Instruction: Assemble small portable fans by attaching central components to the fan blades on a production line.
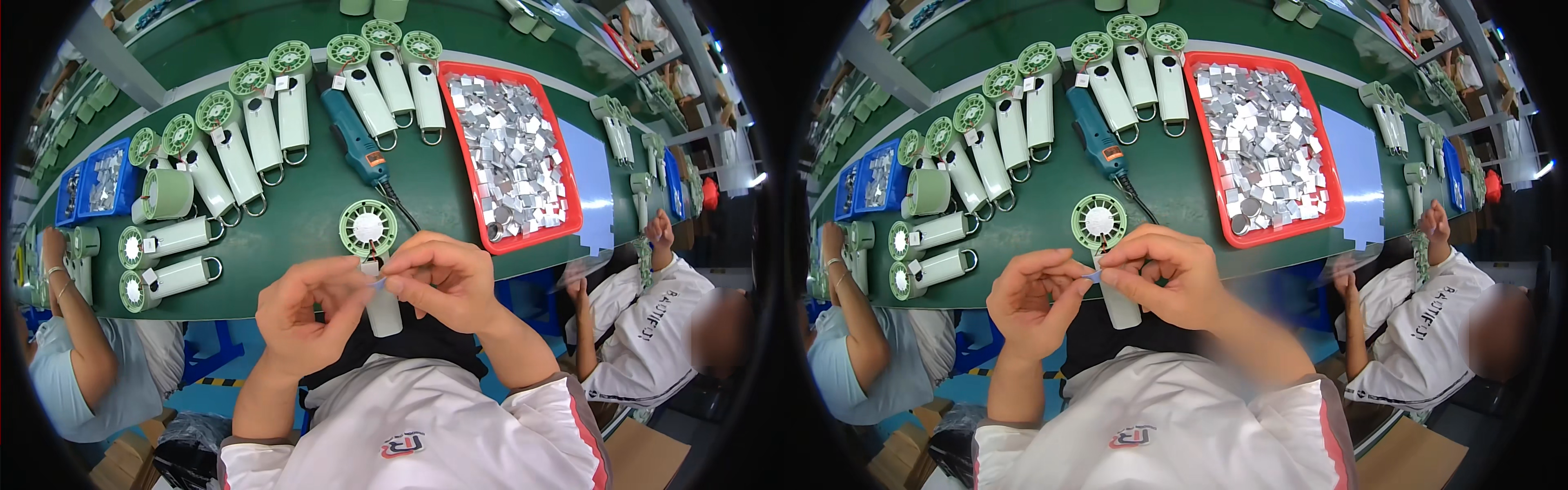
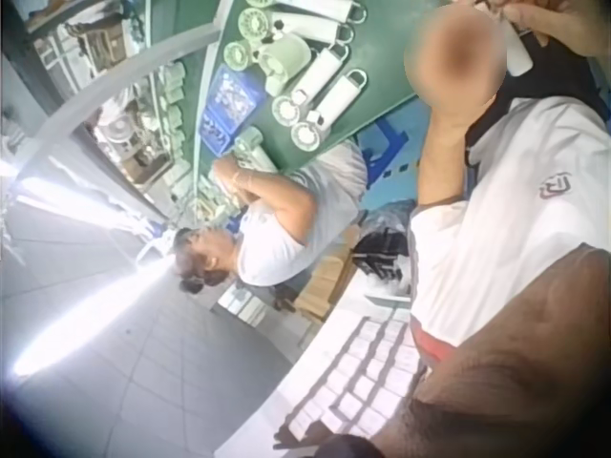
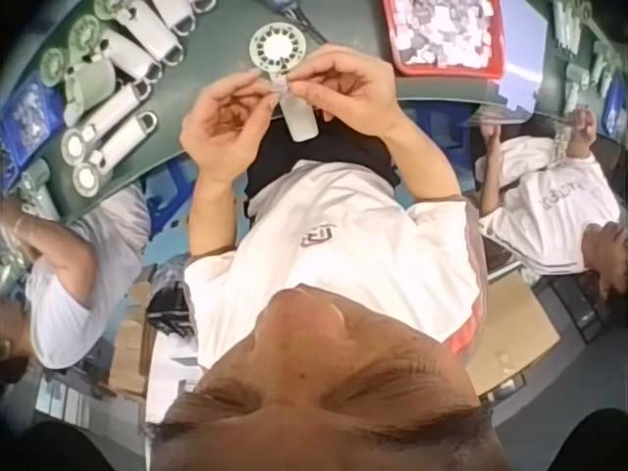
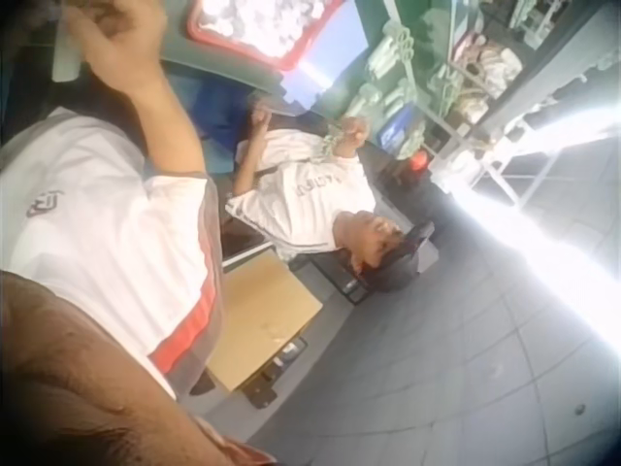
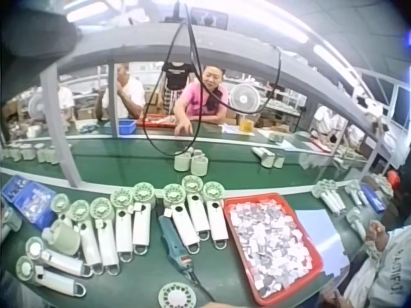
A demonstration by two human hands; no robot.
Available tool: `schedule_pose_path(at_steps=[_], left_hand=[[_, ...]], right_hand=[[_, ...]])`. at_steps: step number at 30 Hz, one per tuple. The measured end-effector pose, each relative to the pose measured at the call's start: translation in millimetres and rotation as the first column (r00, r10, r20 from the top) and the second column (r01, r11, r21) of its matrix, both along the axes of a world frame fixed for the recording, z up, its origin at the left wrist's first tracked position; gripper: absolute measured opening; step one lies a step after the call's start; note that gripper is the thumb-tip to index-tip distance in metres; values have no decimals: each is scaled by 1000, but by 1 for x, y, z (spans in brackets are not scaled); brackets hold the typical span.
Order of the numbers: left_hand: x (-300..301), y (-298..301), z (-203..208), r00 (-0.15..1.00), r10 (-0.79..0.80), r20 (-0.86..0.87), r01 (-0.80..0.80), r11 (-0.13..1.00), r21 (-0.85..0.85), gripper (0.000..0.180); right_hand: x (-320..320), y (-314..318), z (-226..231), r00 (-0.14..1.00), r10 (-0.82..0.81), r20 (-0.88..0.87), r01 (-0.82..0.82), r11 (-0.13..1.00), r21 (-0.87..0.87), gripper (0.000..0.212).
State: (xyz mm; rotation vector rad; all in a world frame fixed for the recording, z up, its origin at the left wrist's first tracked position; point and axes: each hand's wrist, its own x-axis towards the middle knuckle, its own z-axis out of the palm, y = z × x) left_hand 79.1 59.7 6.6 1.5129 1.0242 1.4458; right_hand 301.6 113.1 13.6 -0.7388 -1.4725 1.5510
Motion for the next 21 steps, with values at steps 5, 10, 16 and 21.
schedule_pose_path(at_steps=[5, 10, 16, 21], left_hand=[[1, 1, -2, 999, 31, -11, -31, 999, 17, 44], [8, 4, -6, 991, 126, 35, -126, 992, 10, 36], [9, 5, -7, 991, 132, 33, -132, 991, 23, 36], [6, 7, -9, 993, 110, 41, -112, 992, 56, 36]], right_hand=[[0, 1, 0, 1000, -7, 2, 7, 1000, -12, 17], [-2, 3, 0, 996, -36, 83, 32, 998, 58, 14], [-4, 3, 2, 997, -44, 61, 41, 998, 49, 15], [-7, 4, 13, 999, -31, 40, 38, 979, -198, 20]])
